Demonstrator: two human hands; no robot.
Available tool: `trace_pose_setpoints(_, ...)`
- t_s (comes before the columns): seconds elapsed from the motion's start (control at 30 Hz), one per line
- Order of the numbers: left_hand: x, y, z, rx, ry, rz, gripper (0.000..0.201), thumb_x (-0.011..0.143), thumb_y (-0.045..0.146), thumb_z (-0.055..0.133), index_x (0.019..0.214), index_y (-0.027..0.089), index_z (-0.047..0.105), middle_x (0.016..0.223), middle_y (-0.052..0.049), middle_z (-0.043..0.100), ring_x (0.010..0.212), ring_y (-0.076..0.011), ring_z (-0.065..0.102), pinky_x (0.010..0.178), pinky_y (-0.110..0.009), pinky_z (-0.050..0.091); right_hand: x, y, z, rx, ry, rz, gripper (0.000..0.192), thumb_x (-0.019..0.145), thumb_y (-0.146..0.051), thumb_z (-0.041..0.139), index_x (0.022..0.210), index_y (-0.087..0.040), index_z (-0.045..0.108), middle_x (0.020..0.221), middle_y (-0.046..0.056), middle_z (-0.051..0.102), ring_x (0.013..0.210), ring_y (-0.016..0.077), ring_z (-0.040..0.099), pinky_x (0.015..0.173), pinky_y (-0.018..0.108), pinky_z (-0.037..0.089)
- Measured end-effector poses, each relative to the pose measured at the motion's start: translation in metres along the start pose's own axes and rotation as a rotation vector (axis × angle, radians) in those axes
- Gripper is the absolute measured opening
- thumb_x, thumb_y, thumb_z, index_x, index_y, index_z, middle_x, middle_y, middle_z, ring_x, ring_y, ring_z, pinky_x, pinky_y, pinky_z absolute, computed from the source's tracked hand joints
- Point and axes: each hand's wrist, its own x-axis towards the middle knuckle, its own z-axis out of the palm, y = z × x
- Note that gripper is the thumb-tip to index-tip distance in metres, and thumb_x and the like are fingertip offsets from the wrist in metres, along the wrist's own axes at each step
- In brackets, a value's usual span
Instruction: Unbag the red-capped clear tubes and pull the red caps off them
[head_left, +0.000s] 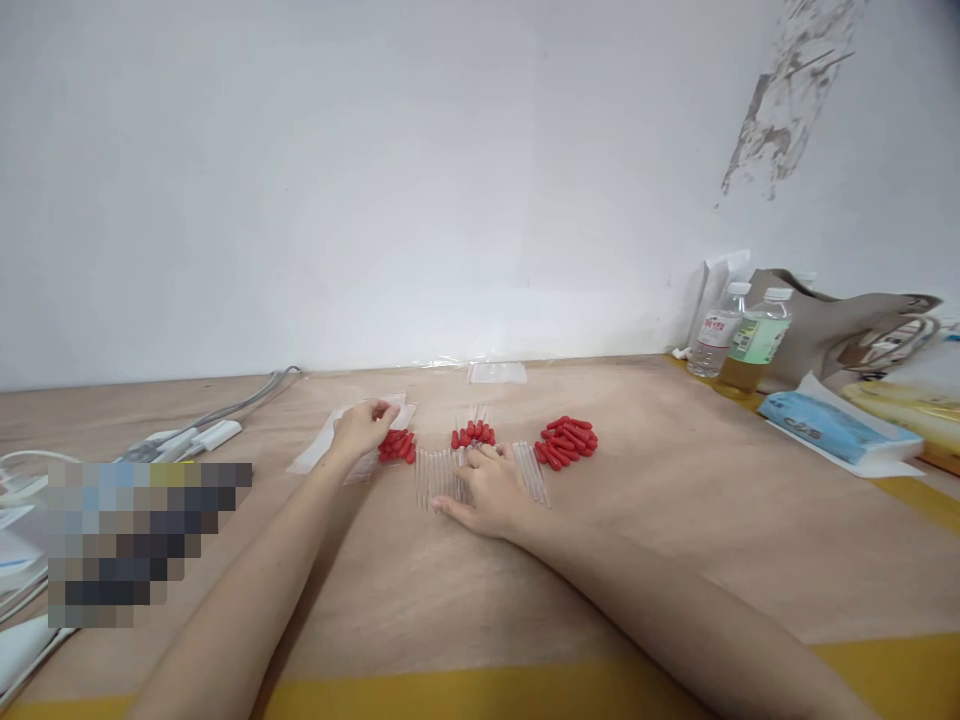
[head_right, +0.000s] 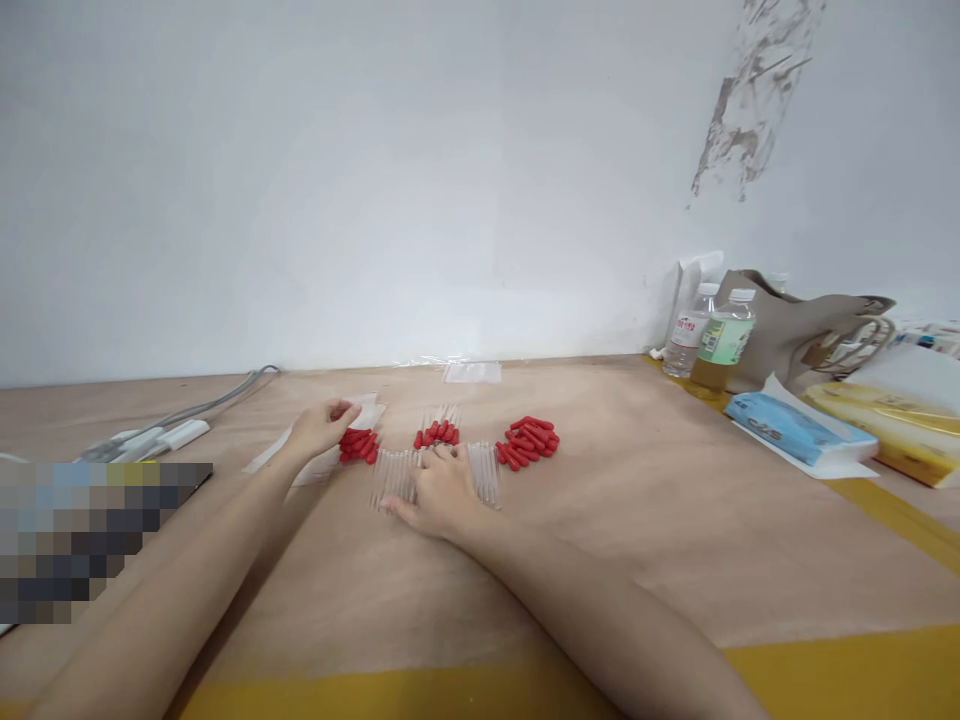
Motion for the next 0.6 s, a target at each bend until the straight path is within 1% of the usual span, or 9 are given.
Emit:
trace_pose_setpoints(0.07,-0.004,0.012,-0.005,0.021,0.023,0.032,0.035,0.08,0.042,0.037,0.092,0.019,0.06,0.094,-0.005,0.065,0.087,-0.0204,0.058,0.072,-0.029,0.041,0.001,0.001,-0.004,0.02,-0.008,0.022,0.047,0.076,-0.06,0.043,0.077,-0.018,0.064,0.08,0.006,0.058,0.082,0.0183,0.047,0.074,0.035,0.024)
trace_pose_setpoints(0.13,-0.009,0.028,-0.005,0.042,0.011,0.092,0.03,0.078,0.04,0.039,0.089,0.021,0.06,0.095,-0.003,0.064,0.09,-0.0202,0.056,0.076,-0.029,0.039,0.002,0.004,-0.01,0.039,-0.005,0.044,0.038,0.079,-0.053,0.046,0.079,-0.019,0.064,0.08,0.005,0.059,0.082,0.0169,0.048,0.073,0.033,0.023)
trace_pose_setpoints(0.2,-0.014,0.045,0.0,0.066,-0.038,0.148,0.024,0.075,0.037,0.044,0.082,0.022,0.061,0.093,-0.002,0.065,0.092,-0.0211,0.056,0.081,-0.031,0.037,-0.001,0.01,-0.017,0.058,0.002,0.052,0.029,0.08,-0.044,0.049,0.076,-0.021,0.065,0.078,0.003,0.06,0.08,0.0151,0.049,0.071,0.031,0.022)
trace_pose_setpoints(0.27,-0.016,0.06,0.009,0.094,-0.101,0.165,0.02,0.072,0.036,0.048,0.076,0.022,0.063,0.09,-0.003,0.066,0.092,-0.0235,0.055,0.084,-0.035,0.035,-0.008,0.018,-0.025,0.063,0.018,0.05,0.026,0.081,-0.038,0.05,0.071,-0.021,0.065,0.072,0.001,0.061,0.075,0.0134,0.049,0.069,0.031,0.021)
trace_pose_setpoints(0.33,-0.012,0.071,0.02,0.125,-0.165,0.135,0.021,0.07,0.035,0.049,0.067,0.02,0.063,0.085,-0.007,0.066,0.092,-0.0269,0.056,0.086,-0.041,0.033,-0.019,0.029,-0.031,0.05,0.049,0.043,0.025,0.081,-0.034,0.05,0.067,-0.02,0.065,0.065,0.001,0.059,0.069,0.0123,0.048,0.068,0.031,0.02)
trace_pose_setpoints(0.4,-0.006,0.078,0.029,0.149,-0.238,0.074,0.025,0.068,0.037,0.049,0.059,0.018,0.062,0.077,-0.01,0.067,0.088,-0.0294,0.057,0.084,-0.044,0.033,-0.032,0.039,-0.033,0.037,0.098,0.042,0.025,0.081,-0.032,0.051,0.064,-0.019,0.065,0.059,0.001,0.057,0.064,0.0116,0.046,0.067,0.031,0.02)
trace_pose_setpoints(0.5,0.004,0.085,0.037,0.156,-0.36,-0.019,0.023,0.062,0.037,0.054,0.053,0.017,0.061,0.067,-0.01,0.066,0.077,-0.0287,0.06,0.077,-0.043,0.038,-0.046,0.05,-0.031,0.05,0.169,0.072,0.025,0.08,-0.029,0.051,0.061,-0.019,0.063,0.056,0.0,0.055,0.06,0.0107,0.043,0.067,0.03,0.02)
trace_pose_setpoints(0.6,0.011,0.092,0.04,0.144,-0.435,-0.069,0.018,0.059,0.032,0.055,0.05,0.017,0.059,0.064,-0.008,0.066,0.067,-0.0261,0.06,0.068,-0.04,0.042,-0.051,0.052,-0.029,0.075,0.189,0.101,0.026,0.081,-0.029,0.05,0.06,-0.018,0.063,0.056,0.0,0.055,0.06,0.0105,0.043,0.066,0.03,0.02)
